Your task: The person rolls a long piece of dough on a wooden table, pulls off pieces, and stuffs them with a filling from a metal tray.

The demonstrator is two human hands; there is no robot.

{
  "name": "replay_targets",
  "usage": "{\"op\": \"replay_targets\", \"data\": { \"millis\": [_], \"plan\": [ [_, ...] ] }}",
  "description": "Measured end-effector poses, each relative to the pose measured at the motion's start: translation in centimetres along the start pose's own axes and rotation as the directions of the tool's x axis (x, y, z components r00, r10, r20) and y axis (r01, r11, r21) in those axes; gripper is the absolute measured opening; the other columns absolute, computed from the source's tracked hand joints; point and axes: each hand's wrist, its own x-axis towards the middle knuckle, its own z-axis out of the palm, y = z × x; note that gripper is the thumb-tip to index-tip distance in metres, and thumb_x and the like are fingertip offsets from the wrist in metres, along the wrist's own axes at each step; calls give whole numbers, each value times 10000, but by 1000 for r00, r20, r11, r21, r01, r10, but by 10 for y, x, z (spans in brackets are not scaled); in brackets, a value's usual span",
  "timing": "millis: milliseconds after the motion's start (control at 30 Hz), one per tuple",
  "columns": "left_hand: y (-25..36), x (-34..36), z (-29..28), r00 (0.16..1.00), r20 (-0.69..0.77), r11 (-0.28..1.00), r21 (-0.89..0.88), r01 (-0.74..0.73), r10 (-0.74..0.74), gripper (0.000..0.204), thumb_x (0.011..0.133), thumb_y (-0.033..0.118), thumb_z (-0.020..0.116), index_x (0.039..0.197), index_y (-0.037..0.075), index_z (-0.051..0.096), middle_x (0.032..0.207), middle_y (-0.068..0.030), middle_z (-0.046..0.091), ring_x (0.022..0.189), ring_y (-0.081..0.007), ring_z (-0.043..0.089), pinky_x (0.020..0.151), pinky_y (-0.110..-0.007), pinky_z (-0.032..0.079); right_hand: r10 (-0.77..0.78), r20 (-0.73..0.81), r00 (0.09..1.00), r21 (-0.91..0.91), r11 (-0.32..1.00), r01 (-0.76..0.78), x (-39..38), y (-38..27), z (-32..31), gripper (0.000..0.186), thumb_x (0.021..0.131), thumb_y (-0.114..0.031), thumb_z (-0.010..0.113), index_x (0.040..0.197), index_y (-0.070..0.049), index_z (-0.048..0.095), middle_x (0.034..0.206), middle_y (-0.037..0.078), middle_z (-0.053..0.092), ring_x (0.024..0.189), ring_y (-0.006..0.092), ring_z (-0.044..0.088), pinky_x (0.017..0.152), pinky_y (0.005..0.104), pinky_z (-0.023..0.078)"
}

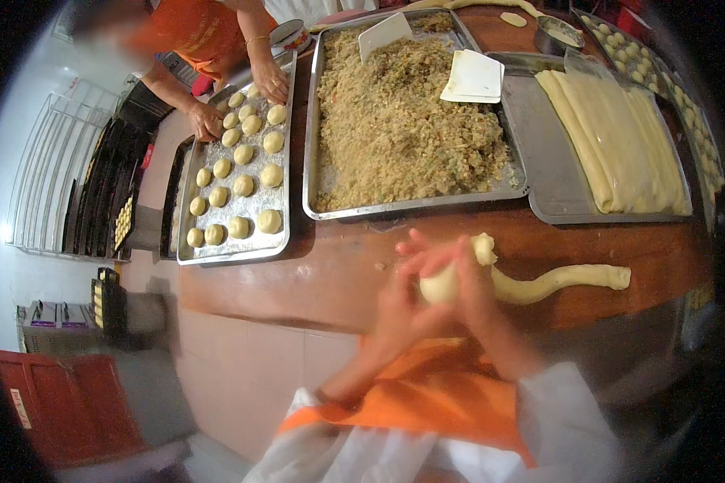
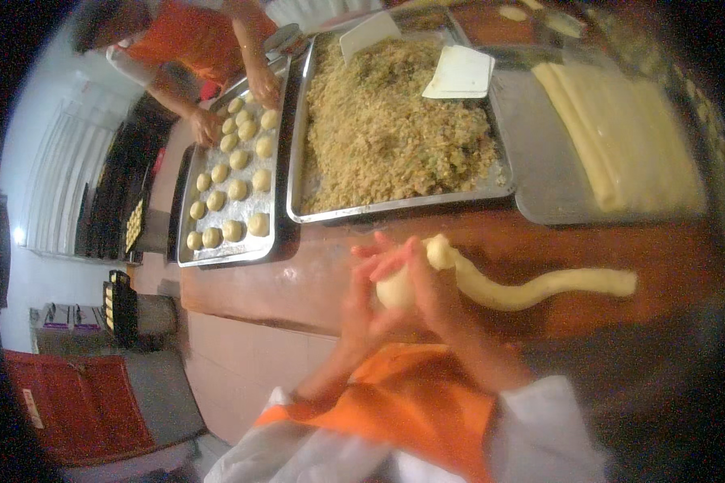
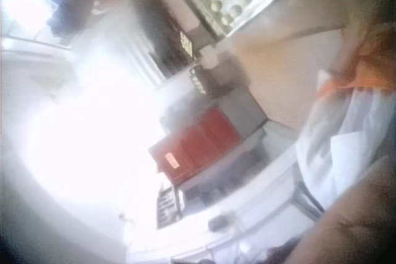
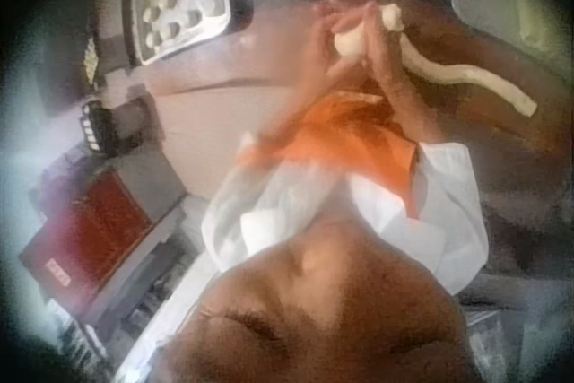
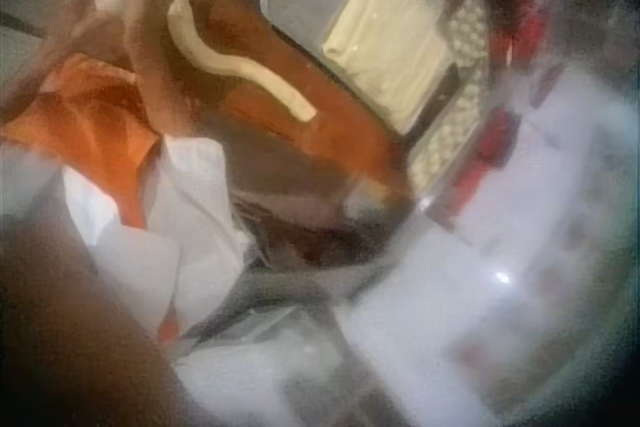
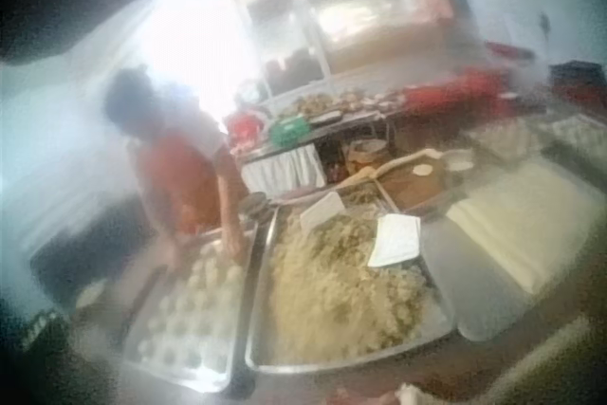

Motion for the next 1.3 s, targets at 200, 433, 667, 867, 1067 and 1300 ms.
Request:
{"op": "replay_targets", "data": {
  "millis": [200, 433, 667, 867, 1067, 1300],
  "plan": [
    [-13, -5, -19, 953, 91, 955, -45, 292, -287, 288, 743, 179, 595, 970, 14, 531, 885, -140, 566, 847, -206, 570, 716, -313, 455, 63, -185, 981, -165, 982, -95, -5, 22, 4, 482, 920, -380, 287, 801, 0, 560, 1097, 218, 530, 1136, 267, 429, 1011, 394, 260],
    [-12, -2, -17, 998, -58, 1000, -6, -22, 21, 279, 778, 199, 555, 981, 8, 545, 867, -143, 571, 797, -220, 566, 703, -320, 456, 100, -123, 987, -85, 990, -111, 9, 27, 5, 444, 921, -301, 307, 887, 21, 610, 1013, 174, 586, 1081, 250, 487, 993, 360, 278],
    [-37, -16, -40, 952, 241, 963, 233, 135, -191, 307, 806, 189, 488, 1054, 11, 517, 872, -146, 572, 819, -205, 565, 697, -315, 455, 183, -7, 983, -195, 964, -181, 13, 17, 28, 355, 895, -224, 419, 1141, 24, 483, 1220, 125, 468, 1118, 213, 444, 970, 349, 314],
    [-39, -15, -40, 953, -35, 939, -184, 290, -301, 342, 849, 159, 419, 1160, 21, 459, 930, -122, 575, 809, -141, 550, 594, -305, 476, 122, 47, 991, -522, 849, -80, 28, 24, 25, 402, 835, -174, 506, 1194, -6, 438, 1243, 120, 430, 1109, 196, 431, 896, 317, 375],
    [-31, -5, -52, 835, 83, 593, -666, 453, -545, 450, 877, 131, 397, 1313, 73, 296, 1080, -102, 513, 832, -165, 559, 601, -257, 505, 198, -207, 958, -529, 802, -279, 23, 11, 22, 421, 736, -85, 642, 1126, -45, 488, 1070, 63, 510, 972, 131, 485, 831, 273, 409],
    [-28, -9, -63, 862, 154, 577, -685, 446, -484, 392, 907, 209, 371, 1266, 51, 351, 954, -97, 563, 726, -156, 577, 559, -257, 499, 222, 28, 975, -639, 754, -154, 35, -14, 17, 233, 752, 10, 579, 977, -41, 550, 930, 42, 552, 893, 118, 516, 757, 249, 440]
  ]
}}
